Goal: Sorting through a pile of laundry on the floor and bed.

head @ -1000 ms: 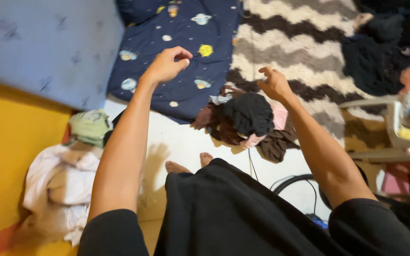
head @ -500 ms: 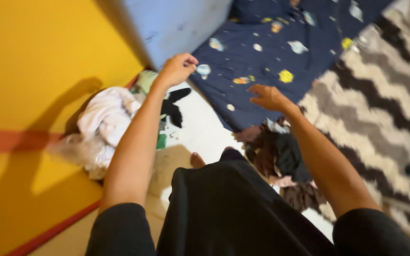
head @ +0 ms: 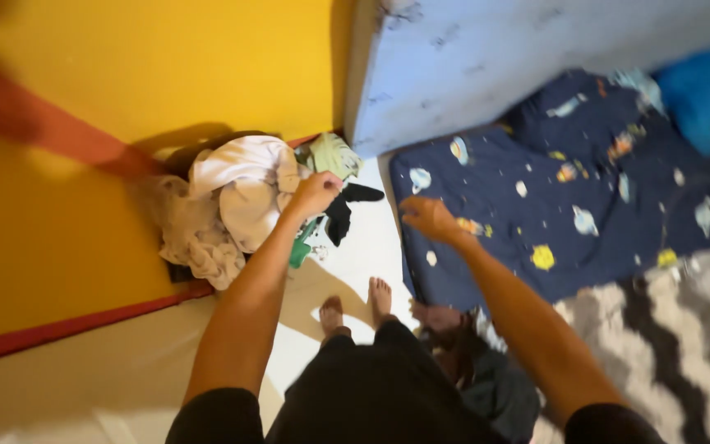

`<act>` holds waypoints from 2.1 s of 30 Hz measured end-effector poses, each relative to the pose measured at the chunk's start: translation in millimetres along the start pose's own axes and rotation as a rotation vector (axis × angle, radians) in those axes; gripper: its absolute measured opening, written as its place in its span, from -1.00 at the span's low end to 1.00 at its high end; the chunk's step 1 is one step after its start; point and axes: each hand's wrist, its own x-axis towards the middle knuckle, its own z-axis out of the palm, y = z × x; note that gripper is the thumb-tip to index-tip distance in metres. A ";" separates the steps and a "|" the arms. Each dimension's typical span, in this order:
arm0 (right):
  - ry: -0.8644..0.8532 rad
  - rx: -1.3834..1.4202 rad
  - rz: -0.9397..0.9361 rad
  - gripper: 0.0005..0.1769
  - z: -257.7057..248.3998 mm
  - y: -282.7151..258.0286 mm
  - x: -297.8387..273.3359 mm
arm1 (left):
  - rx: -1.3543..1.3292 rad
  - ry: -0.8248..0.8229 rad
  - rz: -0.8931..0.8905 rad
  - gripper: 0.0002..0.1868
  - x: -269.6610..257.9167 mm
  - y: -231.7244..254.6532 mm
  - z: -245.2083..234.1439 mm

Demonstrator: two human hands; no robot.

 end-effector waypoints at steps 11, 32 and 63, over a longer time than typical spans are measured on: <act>-0.363 -0.056 -0.081 -0.57 187.7 161.7 85.8 | -0.111 0.410 0.002 -0.84 39.1 -77.5 40.8; -0.403 0.117 0.031 -0.45 552.2 383.2 226.6 | -0.013 0.423 0.218 -0.79 182.9 -366.1 138.0; 0.271 0.057 0.409 -0.28 -7.2 51.9 -27.2 | 0.140 0.056 0.134 -0.55 5.9 98.2 71.0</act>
